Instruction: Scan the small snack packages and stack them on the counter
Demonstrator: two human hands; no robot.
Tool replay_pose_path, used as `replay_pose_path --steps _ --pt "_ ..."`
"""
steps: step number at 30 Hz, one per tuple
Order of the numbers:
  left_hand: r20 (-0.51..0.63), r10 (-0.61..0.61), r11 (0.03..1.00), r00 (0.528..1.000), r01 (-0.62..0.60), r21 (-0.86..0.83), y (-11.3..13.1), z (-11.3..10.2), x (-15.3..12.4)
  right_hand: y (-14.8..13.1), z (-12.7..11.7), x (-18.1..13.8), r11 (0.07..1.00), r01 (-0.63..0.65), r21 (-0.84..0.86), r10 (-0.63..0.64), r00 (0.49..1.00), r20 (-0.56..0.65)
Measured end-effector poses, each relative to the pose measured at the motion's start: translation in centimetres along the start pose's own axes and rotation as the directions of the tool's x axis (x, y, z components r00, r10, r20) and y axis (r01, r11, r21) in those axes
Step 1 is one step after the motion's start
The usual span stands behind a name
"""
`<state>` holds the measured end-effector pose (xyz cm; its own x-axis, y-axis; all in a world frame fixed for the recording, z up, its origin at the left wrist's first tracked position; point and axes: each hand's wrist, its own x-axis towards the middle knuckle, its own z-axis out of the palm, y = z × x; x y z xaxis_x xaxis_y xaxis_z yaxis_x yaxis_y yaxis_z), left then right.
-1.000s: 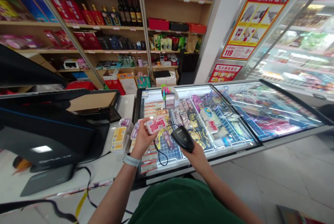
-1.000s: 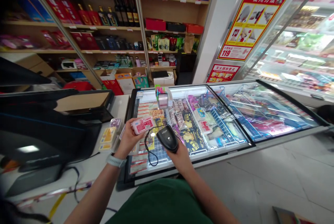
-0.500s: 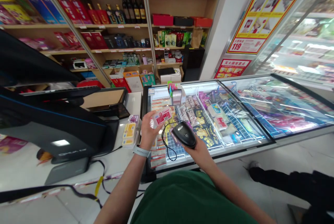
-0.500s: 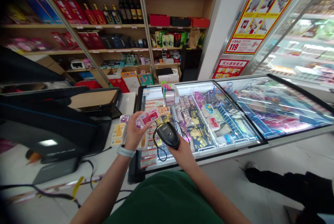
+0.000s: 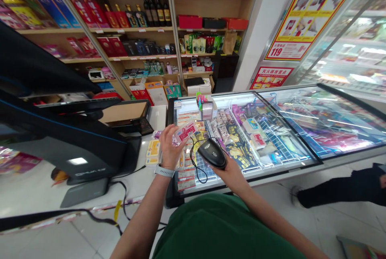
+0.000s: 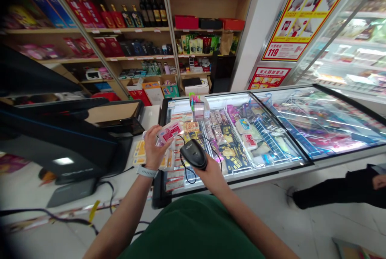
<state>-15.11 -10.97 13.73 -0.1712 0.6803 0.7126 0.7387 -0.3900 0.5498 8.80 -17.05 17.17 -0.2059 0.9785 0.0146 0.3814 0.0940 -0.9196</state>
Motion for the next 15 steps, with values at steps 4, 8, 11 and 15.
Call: replay_pose_path --steps 4,8,11,15 --pt "-0.014 -0.016 1.000 1.000 0.016 0.013 -0.15 -0.11 -0.26 -0.12 0.17 0.01 0.999 0.030 0.016 -0.030 0.999 0.015" --pt "-0.029 -0.029 0.999 0.999 0.030 0.018 -0.14 -0.16 -0.41 -0.01 0.21 0.01 1.000 0.026 0.010 -0.026 0.999 0.026" --pt "-0.040 -0.036 0.999 0.999 0.037 0.014 0.01 -0.18 -0.42 -0.07 0.10 -0.05 1.000 0.026 0.003 -0.026 0.999 0.035" --pt "-0.037 -0.037 0.999 0.999 0.038 0.025 0.18 -0.19 -0.39 -0.28 -0.04 -0.17 1.000 0.025 0.001 -0.025 0.999 0.049"
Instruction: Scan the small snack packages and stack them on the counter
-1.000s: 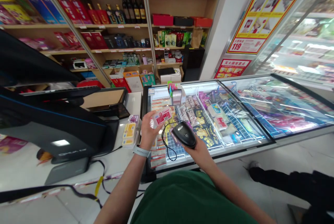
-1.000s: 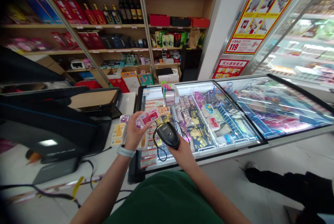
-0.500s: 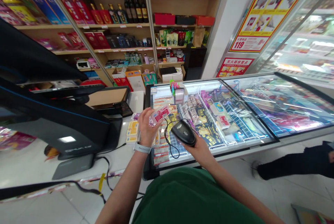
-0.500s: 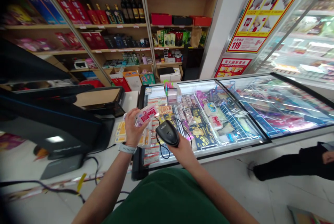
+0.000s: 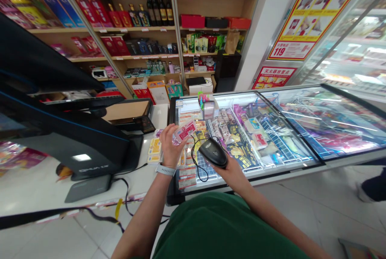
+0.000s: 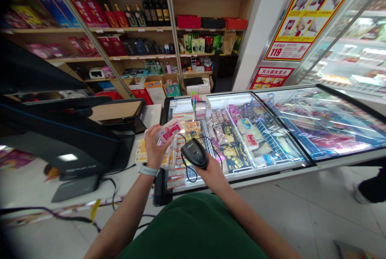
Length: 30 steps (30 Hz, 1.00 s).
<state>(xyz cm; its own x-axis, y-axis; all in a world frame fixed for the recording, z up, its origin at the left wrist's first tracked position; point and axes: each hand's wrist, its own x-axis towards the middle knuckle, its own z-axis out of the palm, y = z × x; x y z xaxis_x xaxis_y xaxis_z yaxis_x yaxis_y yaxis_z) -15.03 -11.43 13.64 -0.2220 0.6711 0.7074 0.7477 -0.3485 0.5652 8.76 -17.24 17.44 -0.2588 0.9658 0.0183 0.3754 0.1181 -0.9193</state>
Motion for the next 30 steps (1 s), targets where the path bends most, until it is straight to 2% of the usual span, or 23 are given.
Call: replay_pose_path --steps 19,23,30 --pt "-0.006 0.011 1.000 1.000 -0.011 0.000 0.0 -0.3 -0.2 0.2 0.3 -0.4 0.999 0.046 0.024 -0.046 0.999 -0.021" --pt "-0.005 0.022 1.000 1.000 -0.022 0.008 -0.2 -0.5 -0.3 0.4 0.4 -0.4 1.000 0.023 0.016 -0.023 1.000 -0.020" --pt "0.000 -0.017 1.000 1.000 0.017 0.007 0.4 -0.7 0.3 -0.7 0.2 -0.5 0.996 0.026 0.082 -0.023 0.999 -0.038"
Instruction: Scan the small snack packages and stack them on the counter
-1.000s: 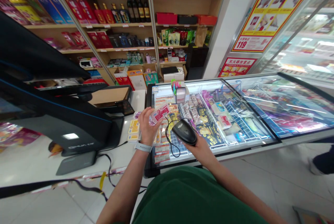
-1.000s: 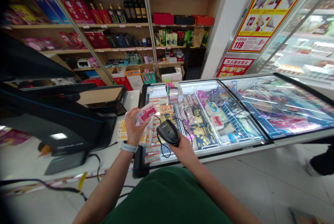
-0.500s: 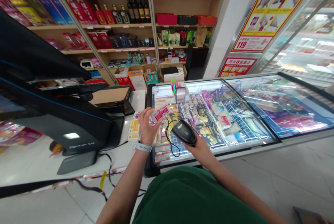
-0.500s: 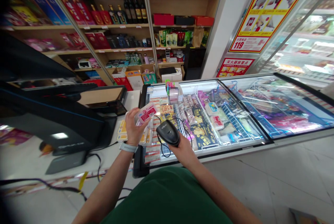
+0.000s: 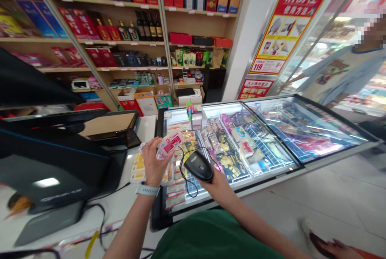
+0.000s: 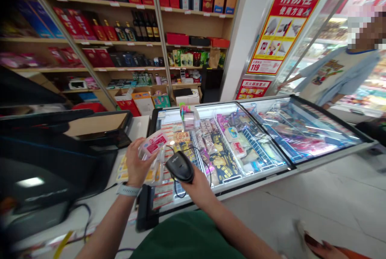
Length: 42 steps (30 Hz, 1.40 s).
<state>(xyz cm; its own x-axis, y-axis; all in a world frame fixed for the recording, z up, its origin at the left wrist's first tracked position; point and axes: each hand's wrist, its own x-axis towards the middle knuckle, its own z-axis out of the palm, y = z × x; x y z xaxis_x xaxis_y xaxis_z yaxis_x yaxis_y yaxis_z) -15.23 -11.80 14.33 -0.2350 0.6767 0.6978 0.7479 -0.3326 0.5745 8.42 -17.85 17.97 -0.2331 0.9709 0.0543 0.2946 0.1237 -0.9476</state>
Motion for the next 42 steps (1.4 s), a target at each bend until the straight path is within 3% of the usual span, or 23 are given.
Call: replay_pose_path --steps 3,8,11,14,19,24,27,33,42 --pt "-0.057 -0.056 0.998 0.997 0.058 0.030 -0.8 -1.1 0.9 -0.2 0.1 0.0 1.000 0.017 0.020 -0.017 1.000 -0.026" --pt "-0.238 -0.176 0.969 0.955 0.211 0.130 -4.4 -5.1 2.3 0.6 0.4 -0.2 1.000 -0.003 0.016 0.003 1.000 -0.028" --pt "-0.319 -0.252 0.926 0.914 0.324 0.195 -6.6 -7.1 1.9 1.2 0.5 -0.1 0.999 -0.029 0.032 0.030 0.999 -0.018" --pt "-0.327 -0.313 0.890 0.892 0.396 0.226 -7.8 -7.8 0.2 1.5 0.7 0.1 0.999 -0.030 0.012 0.030 0.999 -0.015" --pt "-0.298 -0.428 0.847 0.853 0.494 0.198 -8.3 -6.8 -3.5 1.4 0.9 0.2 0.999 -0.027 -0.031 0.027 1.000 0.002" --pt "-0.325 -0.468 0.820 0.822 0.541 0.188 -9.3 -5.4 -5.6 1.5 1.0 0.1 0.997 -0.038 -0.074 0.037 0.999 -0.015" --pt "-0.335 -0.471 0.807 0.816 0.551 0.209 -9.9 -4.6 -6.2 1.5 1.0 -0.1 0.996 -0.024 -0.084 0.021 0.999 -0.033" --pt "-0.297 -0.579 0.656 0.760 0.650 0.384 -10.0 -3.2 -7.1 1.4 0.6 -0.3 0.994 -0.043 -0.105 0.038 0.998 -0.052" --pt "-0.225 -0.661 0.584 0.716 0.679 0.446 -9.1 -3.4 -7.0 1.9 0.2 -0.6 0.994 -0.050 -0.095 0.045 0.998 -0.052"
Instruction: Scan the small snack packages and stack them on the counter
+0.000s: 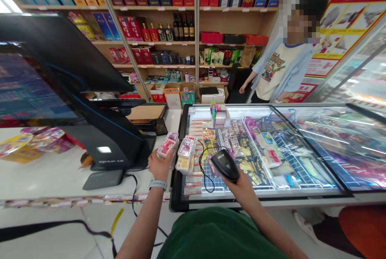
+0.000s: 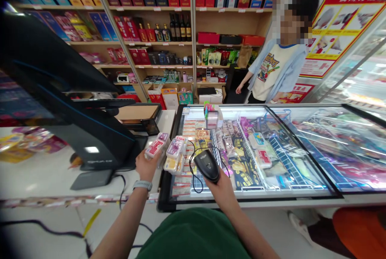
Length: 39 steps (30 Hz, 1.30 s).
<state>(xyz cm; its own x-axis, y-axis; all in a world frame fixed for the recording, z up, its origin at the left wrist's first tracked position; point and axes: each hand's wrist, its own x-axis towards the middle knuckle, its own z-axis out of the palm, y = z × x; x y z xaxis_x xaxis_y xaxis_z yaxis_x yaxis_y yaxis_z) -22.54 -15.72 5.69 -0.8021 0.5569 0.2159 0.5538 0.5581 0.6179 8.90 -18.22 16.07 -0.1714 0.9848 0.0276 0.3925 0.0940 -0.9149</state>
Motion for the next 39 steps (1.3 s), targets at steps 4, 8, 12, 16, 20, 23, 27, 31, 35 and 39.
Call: replay_pose_path --steps 4,8,12,16,20,23,27,31,35,39 --pt "0.018 -0.011 1.000 1.000 0.011 0.022 0.4 -0.4 -0.1 -0.2 -0.1 0.2 1.000 0.021 0.017 -0.021 1.000 -0.018" --pt "-0.002 0.051 0.998 0.999 -0.051 0.038 0.5 -0.8 -0.3 -0.1 0.0 0.2 0.999 0.008 0.052 -0.007 1.000 -0.022" --pt "0.007 0.072 0.996 0.997 -0.072 0.054 0.6 -1.2 -0.4 0.4 0.1 0.0 0.999 0.010 0.051 -0.010 1.000 -0.011" --pt "-0.002 0.081 0.994 0.997 -0.081 0.072 0.5 -1.2 -0.3 0.6 0.3 -0.1 0.999 0.012 0.040 -0.011 1.000 -0.020" --pt "-0.009 0.119 0.989 0.993 -0.118 0.088 0.3 -1.0 -0.3 0.6 0.4 -0.2 0.999 0.009 0.047 -0.008 1.000 -0.028" --pt "-0.018 0.124 0.988 0.992 -0.122 0.092 0.2 -1.1 -0.3 0.6 0.6 -0.2 0.998 0.007 0.060 -0.004 0.999 -0.036" --pt "-0.022 0.116 0.991 0.993 -0.114 0.072 0.6 -1.6 -0.3 0.7 0.7 -0.2 0.998 -0.005 0.065 0.008 0.999 -0.042" --pt "-0.019 0.137 0.990 0.990 -0.136 0.037 0.9 -1.9 -0.1 0.4 0.7 -0.2 0.998 -0.010 0.063 0.015 0.997 -0.076" --pt "-0.048 0.200 0.979 0.979 -0.201 -0.017 1.3 -2.1 0.2 0.3 0.6 -0.3 0.999 -0.001 0.051 0.006 0.994 -0.108" --pt "-0.083 0.287 0.955 0.954 -0.292 -0.054 2.7 -2.6 0.0 0.5 0.3 -0.3 0.999 -0.017 0.039 0.022 0.991 -0.132"
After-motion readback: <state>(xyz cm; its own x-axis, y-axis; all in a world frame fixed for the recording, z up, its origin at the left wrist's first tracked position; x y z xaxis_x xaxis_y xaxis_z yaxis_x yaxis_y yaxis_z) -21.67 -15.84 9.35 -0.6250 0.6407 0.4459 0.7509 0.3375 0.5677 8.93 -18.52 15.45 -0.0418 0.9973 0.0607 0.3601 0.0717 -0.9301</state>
